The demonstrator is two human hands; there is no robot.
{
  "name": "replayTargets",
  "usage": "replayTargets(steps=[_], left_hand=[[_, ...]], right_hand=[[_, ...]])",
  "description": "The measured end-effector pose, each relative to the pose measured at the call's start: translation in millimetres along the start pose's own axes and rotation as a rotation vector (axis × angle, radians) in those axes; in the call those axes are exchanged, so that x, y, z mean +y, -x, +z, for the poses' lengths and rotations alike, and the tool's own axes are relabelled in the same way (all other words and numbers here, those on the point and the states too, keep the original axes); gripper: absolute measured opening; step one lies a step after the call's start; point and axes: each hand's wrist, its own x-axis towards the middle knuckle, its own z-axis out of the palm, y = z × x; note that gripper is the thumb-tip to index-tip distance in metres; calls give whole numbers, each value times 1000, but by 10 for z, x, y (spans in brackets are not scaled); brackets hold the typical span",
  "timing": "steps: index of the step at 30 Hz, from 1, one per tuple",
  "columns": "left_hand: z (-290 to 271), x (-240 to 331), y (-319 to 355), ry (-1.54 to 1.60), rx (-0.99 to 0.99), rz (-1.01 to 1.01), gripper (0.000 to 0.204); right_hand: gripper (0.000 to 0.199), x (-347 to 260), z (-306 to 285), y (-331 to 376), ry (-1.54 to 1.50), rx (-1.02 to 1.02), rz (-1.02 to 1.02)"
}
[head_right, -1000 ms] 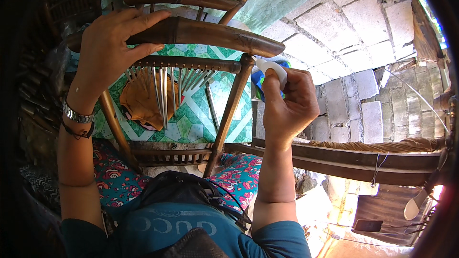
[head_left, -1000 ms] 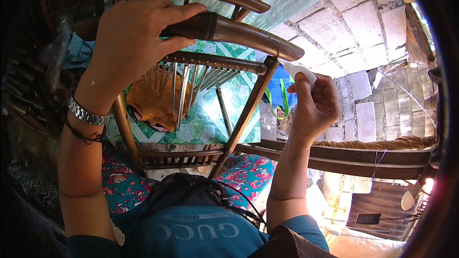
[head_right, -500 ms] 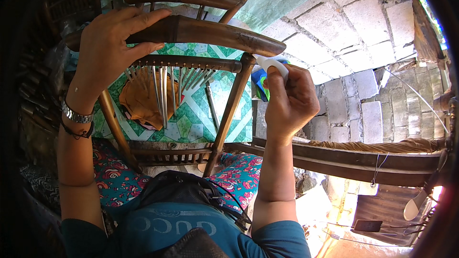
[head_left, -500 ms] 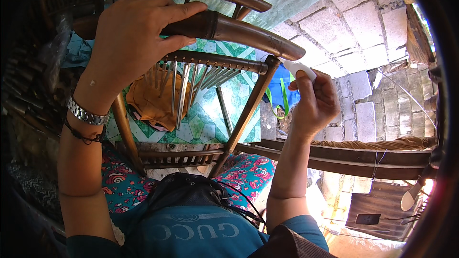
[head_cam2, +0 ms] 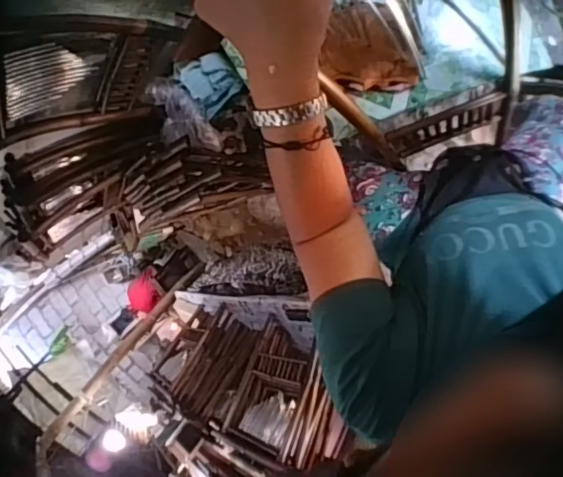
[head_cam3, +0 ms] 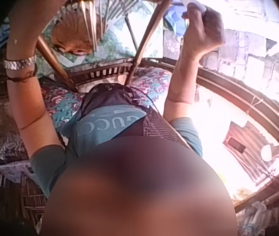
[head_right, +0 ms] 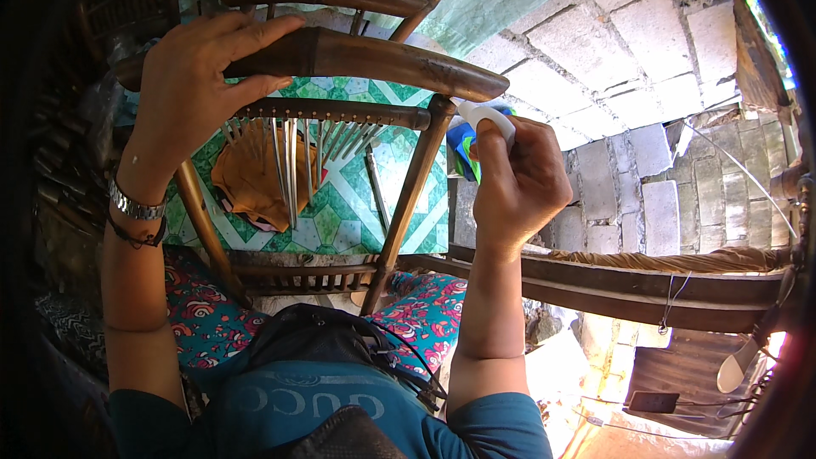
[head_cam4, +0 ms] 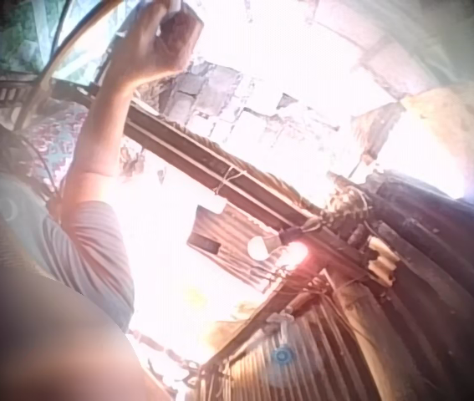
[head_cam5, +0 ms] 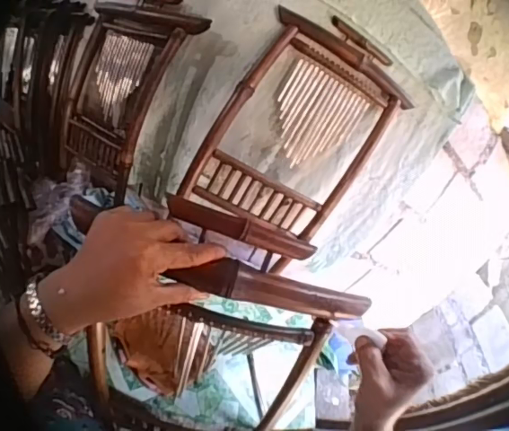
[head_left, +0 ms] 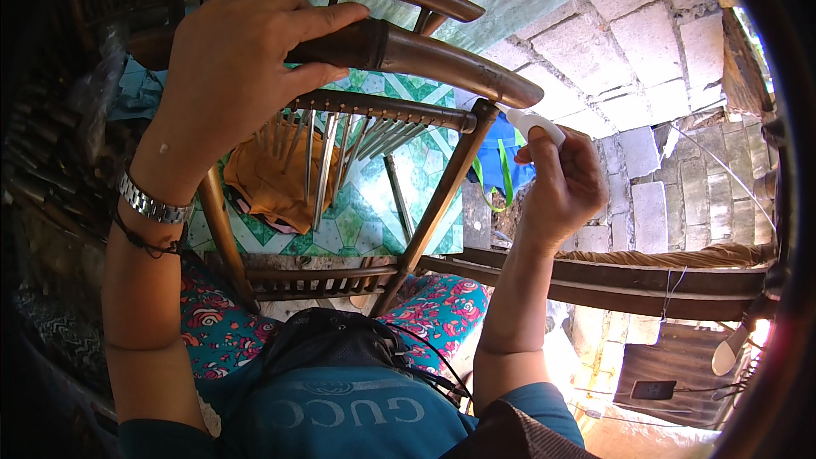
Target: The person applies glue to a bamboo chair frame and joins two sections together. They then lift and reposition the chair to align and press the joints, completing the assembly of one chair.
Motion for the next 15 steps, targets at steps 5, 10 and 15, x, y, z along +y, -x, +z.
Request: replayTargets(steps=[5, 10, 15], left_hand=[[-12, 7, -6, 3, -12, -8, 54], [-4, 1, -3, -19, -12, -5, 54], [18, -17, -6, -19, 32, 28, 52]], right_hand=[[6, 11, 3, -7, -43, -5, -9], [6, 16, 7, -13, -68, -3, 2], [7, 29, 3, -5, -45, -1, 18]])
